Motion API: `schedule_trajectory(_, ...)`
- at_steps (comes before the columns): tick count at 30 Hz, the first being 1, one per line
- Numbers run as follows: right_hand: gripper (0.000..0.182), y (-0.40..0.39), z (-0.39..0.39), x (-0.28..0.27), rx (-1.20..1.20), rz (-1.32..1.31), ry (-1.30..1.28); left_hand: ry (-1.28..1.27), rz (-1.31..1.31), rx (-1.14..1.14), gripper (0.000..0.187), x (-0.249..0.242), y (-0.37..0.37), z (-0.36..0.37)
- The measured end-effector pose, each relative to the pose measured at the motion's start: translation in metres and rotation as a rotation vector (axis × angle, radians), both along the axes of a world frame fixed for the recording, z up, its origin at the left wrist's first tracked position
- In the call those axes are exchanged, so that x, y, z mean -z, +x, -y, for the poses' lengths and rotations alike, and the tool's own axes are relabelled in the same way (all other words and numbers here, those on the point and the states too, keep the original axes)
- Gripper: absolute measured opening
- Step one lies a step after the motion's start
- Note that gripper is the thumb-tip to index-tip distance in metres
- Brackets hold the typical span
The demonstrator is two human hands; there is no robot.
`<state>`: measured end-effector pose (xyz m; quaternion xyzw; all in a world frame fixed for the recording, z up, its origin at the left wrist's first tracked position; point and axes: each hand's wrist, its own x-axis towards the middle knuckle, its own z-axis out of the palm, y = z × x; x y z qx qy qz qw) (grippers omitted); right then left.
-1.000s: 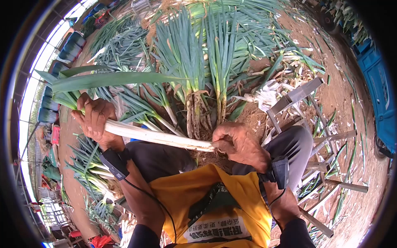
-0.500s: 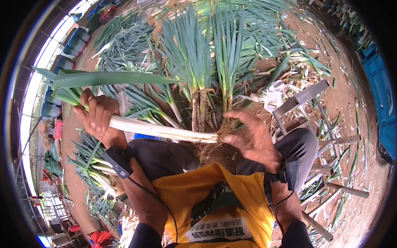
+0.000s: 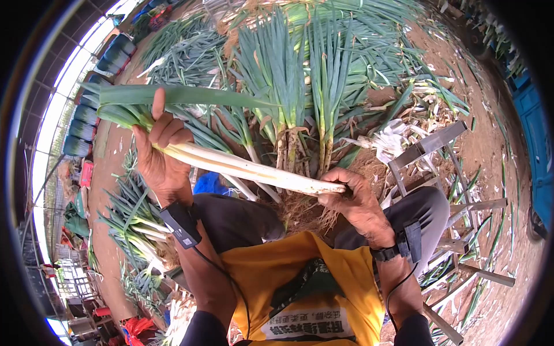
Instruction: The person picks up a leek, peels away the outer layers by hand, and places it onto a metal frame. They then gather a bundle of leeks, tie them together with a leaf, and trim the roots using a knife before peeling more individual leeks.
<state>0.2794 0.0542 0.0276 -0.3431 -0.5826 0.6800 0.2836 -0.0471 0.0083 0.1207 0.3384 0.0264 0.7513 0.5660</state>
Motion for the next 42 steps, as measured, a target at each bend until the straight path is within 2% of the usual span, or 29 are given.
schedule_trajectory(3, 0.015, -0.002, 0.003, 0.001, 0.086, -0.094, -0.101, -0.072, -0.011, -0.079, 0.078, -0.003, 0.005, -0.001)
schedule_trajectory(6, 0.016, 0.000, -0.001, 0.018, 0.213, -0.298, -0.277, 0.016, -0.033, -0.016, 0.073, 0.007, -0.002, -0.007)
schedule_trajectory(9, 0.021, -0.003, 0.001, 0.008, 0.383, -0.369, -0.399, -0.011, -0.064, -0.021, 0.072, 0.005, 0.004, -0.011)
schedule_trajectory(14, 0.032, 0.008, -0.003, 0.026, 0.364, -0.363, -0.401, -0.117, -0.161, -0.111, 0.073, 0.004, 0.007, -0.009)
schedule_trajectory(17, 0.030, 0.006, -0.004, 0.025, 0.392, -0.382, -0.454, -0.209, -0.113, -0.150, 0.068, 0.005, 0.006, -0.008)
schedule_trajectory(18, 0.025, 0.007, -0.003, 0.019, 0.433, -0.407, -0.566, -0.221, -0.069, -0.143, 0.066, 0.006, 0.005, -0.007)
schedule_trajectory(21, 0.024, 0.011, -0.007, 0.025, 0.418, -0.403, -0.600, -0.258, 0.064, -0.125, 0.060, 0.010, -0.001, -0.003)
schedule_trajectory(24, 0.020, 0.015, -0.013, 0.029, 0.325, -0.407, -0.501, -0.249, 0.140, -0.039, 0.054, 0.014, -0.007, -0.002)
schedule_trajectory(27, 0.017, 0.017, -0.018, 0.038, 0.360, -0.290, -0.188, -0.211, 0.215, 0.016, 0.050, 0.016, -0.007, -0.002)
schedule_trajectory(30, 0.017, 0.019, -0.020, 0.035, 0.389, -0.278, -0.158, -0.205, 0.188, 0.029, 0.048, 0.014, -0.006, -0.003)
schedule_trajectory(33, 0.021, 0.023, -0.022, 0.027, 0.325, -0.282, -0.272, -0.324, 0.246, -0.063, 0.049, 0.008, -0.006, 0.001)
schedule_trajectory(36, 0.027, 0.027, -0.015, 0.010, 0.189, -0.331, -0.445, -0.304, 0.251, -0.092, 0.049, 0.015, -0.016, 0.003)
schedule_trajectory(39, 0.034, 0.032, -0.018, 0.021, -0.009, -0.251, -0.354, -0.306, 0.289, -0.084, 0.050, 0.015, -0.021, 0.005)
schedule_trajectory(40, 0.039, 0.032, -0.012, 0.018, 0.044, -0.164, -0.356, -0.308, 0.293, -0.096, 0.050, 0.015, -0.022, 0.006)
schedule_trajectory(42, 0.039, 0.031, -0.017, 0.026, -0.056, 0.041, -0.137, -0.312, 0.302, -0.117, 0.050, 0.015, -0.026, 0.007)
